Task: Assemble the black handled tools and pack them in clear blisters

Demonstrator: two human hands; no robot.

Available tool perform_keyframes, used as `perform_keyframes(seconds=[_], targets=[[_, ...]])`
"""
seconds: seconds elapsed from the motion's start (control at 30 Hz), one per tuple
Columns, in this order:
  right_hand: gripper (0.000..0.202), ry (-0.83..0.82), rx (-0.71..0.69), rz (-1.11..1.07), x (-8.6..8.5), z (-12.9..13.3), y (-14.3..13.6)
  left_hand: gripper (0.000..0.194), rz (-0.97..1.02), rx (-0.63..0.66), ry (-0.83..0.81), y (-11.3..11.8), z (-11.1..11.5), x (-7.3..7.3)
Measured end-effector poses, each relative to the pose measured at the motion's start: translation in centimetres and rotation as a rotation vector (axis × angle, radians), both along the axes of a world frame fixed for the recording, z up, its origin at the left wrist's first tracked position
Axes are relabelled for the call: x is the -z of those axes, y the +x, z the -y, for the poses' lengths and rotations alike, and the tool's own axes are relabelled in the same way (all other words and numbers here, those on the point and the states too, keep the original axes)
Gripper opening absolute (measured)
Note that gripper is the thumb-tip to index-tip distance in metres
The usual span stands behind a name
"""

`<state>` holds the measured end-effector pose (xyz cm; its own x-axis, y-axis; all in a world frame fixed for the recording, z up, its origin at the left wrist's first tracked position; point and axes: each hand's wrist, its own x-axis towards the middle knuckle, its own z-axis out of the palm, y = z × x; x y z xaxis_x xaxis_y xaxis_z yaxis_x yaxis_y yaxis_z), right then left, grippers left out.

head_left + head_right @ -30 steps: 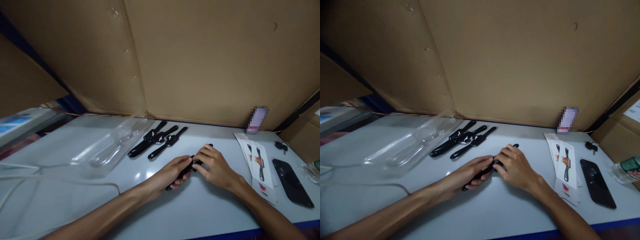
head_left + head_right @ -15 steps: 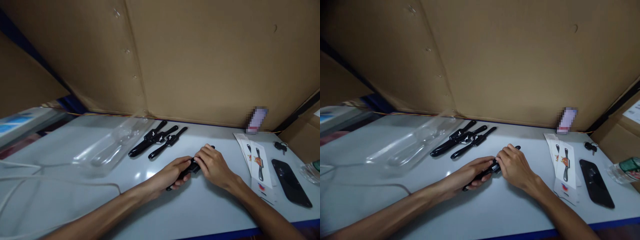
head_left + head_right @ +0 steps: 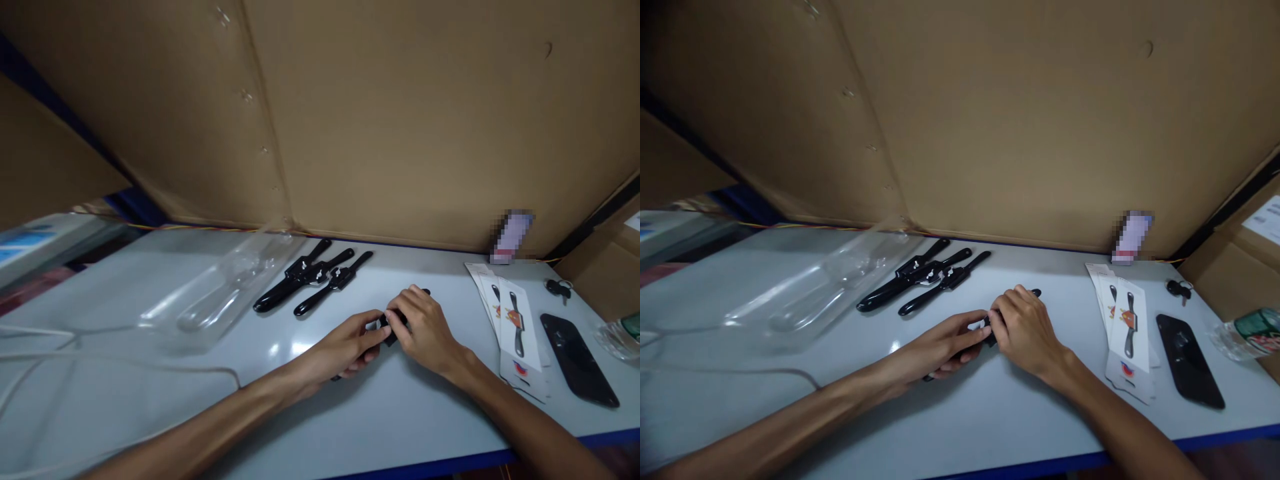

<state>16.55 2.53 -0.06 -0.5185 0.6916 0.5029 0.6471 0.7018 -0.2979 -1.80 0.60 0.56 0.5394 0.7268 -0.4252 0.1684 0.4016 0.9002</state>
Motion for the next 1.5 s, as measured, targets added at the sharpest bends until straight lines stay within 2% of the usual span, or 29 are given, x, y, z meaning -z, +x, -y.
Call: perform_keyframes(seconds=[0.3,1.07,1.27,1.5], targets=[[0.020,-0.059,0.017,-0.116,0.0,-0.2,-0.1,0.056,-0.008,-0.039,-0.008,0.2,0.1,0.2],[0.028,0.004,-0.070,0.072,-0.9,-0.6,1.1,0.042,0.100,-0.100,-0.025,0.0,0.1,0.6],[0.028,-0.001,-0.122,0.085,-0.8,-0.2,0.9,0.038,0.098,-0.115,-0.040,0.1,0.1,0.2],[0.023,0.028,-0.138,0.122,-0.9,0.2,0.5,0.035,0.113,-0.124,-0.034,0.1,-0.1,0.5]])
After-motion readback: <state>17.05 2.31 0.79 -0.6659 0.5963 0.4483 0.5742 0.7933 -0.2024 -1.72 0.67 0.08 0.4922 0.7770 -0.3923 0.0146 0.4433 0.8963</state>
